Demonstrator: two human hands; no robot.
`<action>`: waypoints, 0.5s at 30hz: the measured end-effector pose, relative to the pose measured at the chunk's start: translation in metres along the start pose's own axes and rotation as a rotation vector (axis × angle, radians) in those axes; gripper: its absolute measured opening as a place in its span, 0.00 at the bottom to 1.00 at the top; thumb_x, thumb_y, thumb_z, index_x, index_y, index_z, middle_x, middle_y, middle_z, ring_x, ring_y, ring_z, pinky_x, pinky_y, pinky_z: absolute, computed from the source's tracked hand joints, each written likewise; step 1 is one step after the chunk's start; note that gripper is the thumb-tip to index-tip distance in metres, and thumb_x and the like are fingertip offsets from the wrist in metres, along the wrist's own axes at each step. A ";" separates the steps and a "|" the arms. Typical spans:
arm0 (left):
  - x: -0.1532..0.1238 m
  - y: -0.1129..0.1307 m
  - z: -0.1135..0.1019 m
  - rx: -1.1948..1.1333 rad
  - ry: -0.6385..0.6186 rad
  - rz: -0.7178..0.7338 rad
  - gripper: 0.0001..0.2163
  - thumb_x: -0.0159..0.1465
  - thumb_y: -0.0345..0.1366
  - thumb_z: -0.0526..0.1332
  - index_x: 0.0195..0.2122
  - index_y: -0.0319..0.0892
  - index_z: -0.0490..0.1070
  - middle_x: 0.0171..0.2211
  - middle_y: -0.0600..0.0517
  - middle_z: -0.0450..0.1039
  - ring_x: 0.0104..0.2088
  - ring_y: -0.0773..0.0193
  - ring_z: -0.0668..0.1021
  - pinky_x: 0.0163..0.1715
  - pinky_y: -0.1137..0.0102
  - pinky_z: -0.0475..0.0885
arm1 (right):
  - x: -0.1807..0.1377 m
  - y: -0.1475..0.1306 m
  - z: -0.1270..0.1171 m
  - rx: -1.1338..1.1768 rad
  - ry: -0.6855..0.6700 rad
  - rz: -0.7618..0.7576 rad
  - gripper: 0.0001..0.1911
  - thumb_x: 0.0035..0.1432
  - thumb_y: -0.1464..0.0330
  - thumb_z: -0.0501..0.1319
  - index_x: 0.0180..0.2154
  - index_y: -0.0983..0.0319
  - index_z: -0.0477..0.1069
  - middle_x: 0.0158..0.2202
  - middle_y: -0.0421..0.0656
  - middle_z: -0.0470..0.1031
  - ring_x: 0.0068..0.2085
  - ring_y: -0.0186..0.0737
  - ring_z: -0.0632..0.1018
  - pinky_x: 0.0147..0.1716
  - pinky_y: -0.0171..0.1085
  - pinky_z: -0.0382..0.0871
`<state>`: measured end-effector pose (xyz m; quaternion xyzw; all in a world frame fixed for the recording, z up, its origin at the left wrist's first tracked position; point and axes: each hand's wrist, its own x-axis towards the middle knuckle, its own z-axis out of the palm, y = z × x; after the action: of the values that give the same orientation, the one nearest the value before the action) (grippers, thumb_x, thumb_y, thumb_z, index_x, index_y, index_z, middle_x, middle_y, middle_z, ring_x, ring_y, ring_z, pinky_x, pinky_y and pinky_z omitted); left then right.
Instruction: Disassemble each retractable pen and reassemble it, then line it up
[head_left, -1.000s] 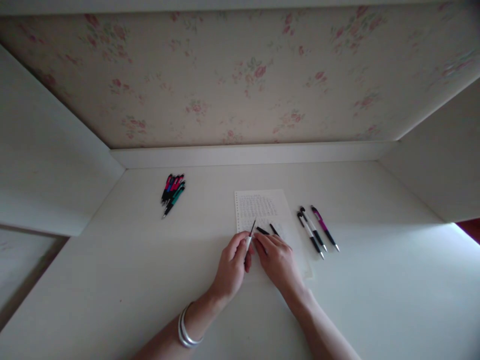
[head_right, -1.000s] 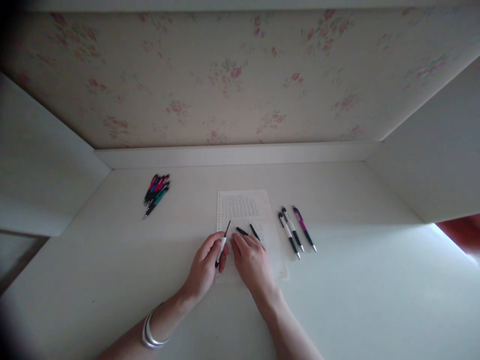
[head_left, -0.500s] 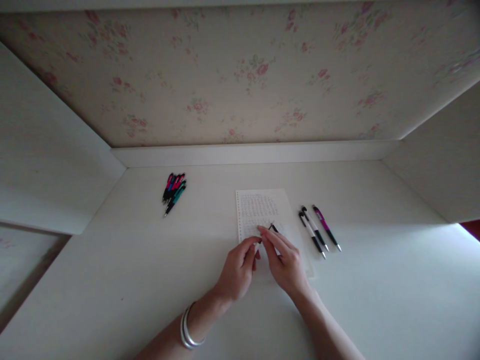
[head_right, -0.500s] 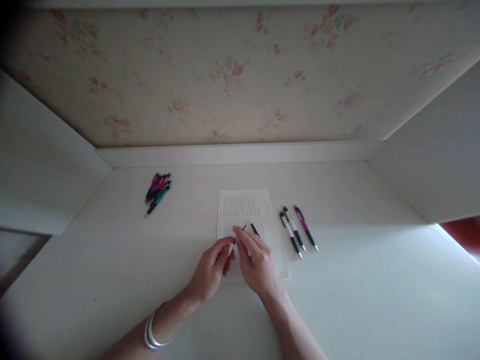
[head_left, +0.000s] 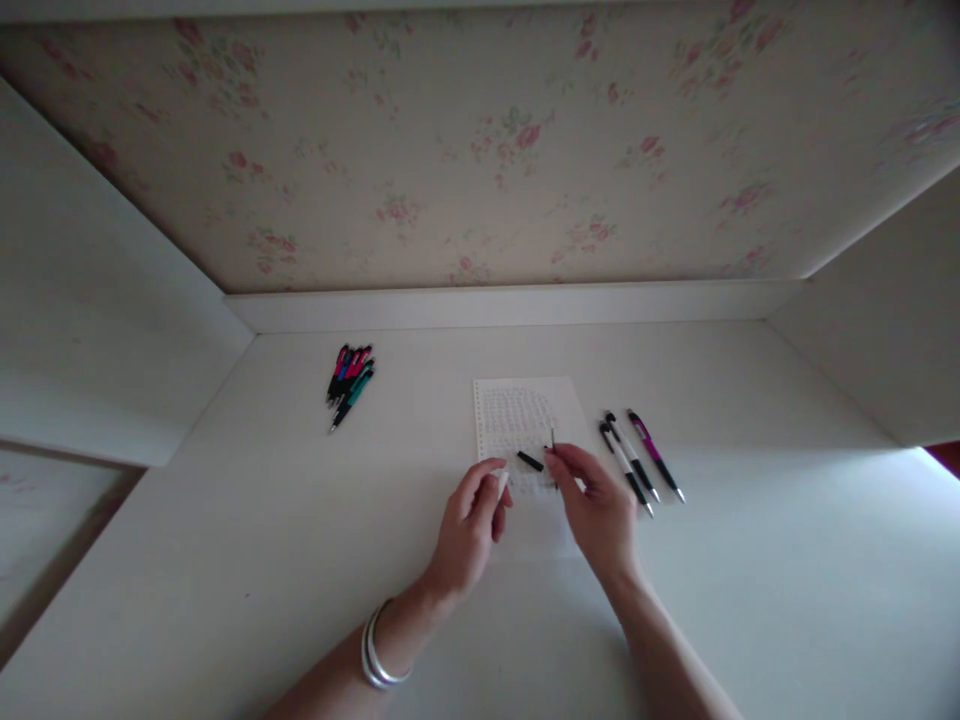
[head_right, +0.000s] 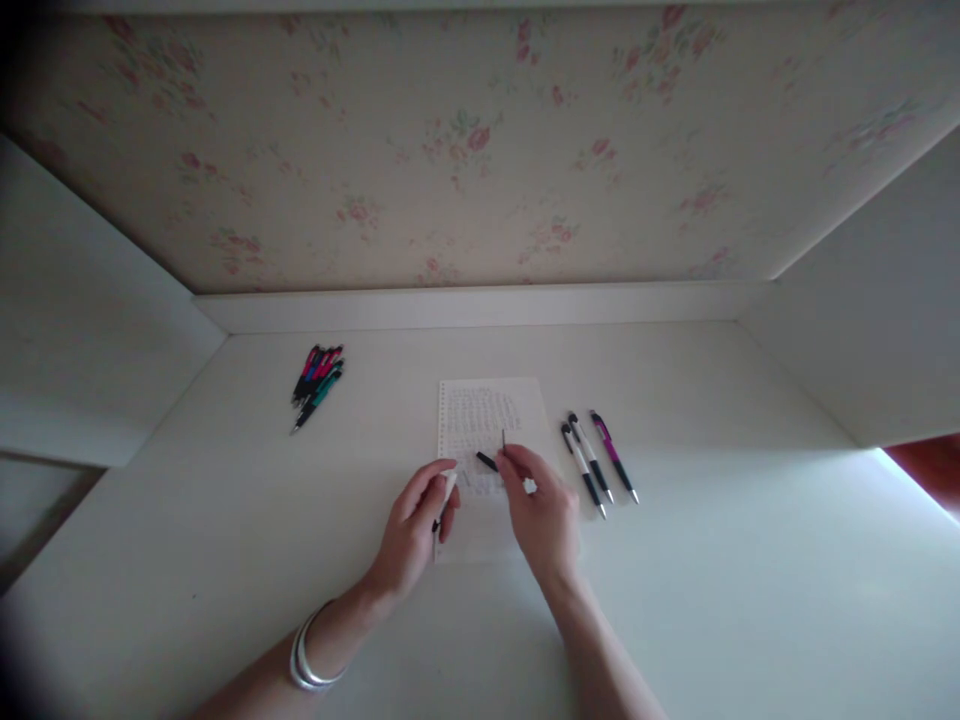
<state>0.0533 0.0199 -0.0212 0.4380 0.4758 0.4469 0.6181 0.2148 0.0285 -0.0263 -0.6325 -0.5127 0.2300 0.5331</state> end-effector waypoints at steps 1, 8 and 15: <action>0.000 0.001 0.000 -0.032 0.027 0.008 0.15 0.69 0.46 0.55 0.49 0.41 0.68 0.28 0.56 0.66 0.20 0.74 0.65 0.17 0.78 0.60 | -0.003 0.000 0.002 -0.099 -0.066 -0.092 0.07 0.60 0.64 0.64 0.40 0.58 0.77 0.37 0.44 0.82 0.36 0.41 0.81 0.37 0.38 0.75; 0.002 0.001 0.000 -0.016 0.124 0.059 0.11 0.67 0.46 0.59 0.39 0.42 0.67 0.28 0.57 0.68 0.18 0.76 0.63 0.16 0.79 0.57 | -0.011 0.007 0.012 -0.466 -0.326 -0.403 0.11 0.67 0.69 0.56 0.42 0.58 0.78 0.41 0.44 0.81 0.38 0.43 0.80 0.38 0.39 0.73; -0.001 0.003 -0.003 0.314 0.091 0.237 0.07 0.65 0.39 0.63 0.40 0.42 0.71 0.32 0.53 0.71 0.32 0.68 0.74 0.32 0.75 0.70 | -0.010 -0.003 0.009 -0.306 -0.305 -0.224 0.12 0.67 0.65 0.55 0.41 0.58 0.78 0.41 0.47 0.80 0.41 0.45 0.79 0.41 0.40 0.71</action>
<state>0.0497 0.0197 -0.0191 0.5615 0.5120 0.4562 0.4631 0.2018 0.0232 -0.0291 -0.6032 -0.6829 0.1818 0.3698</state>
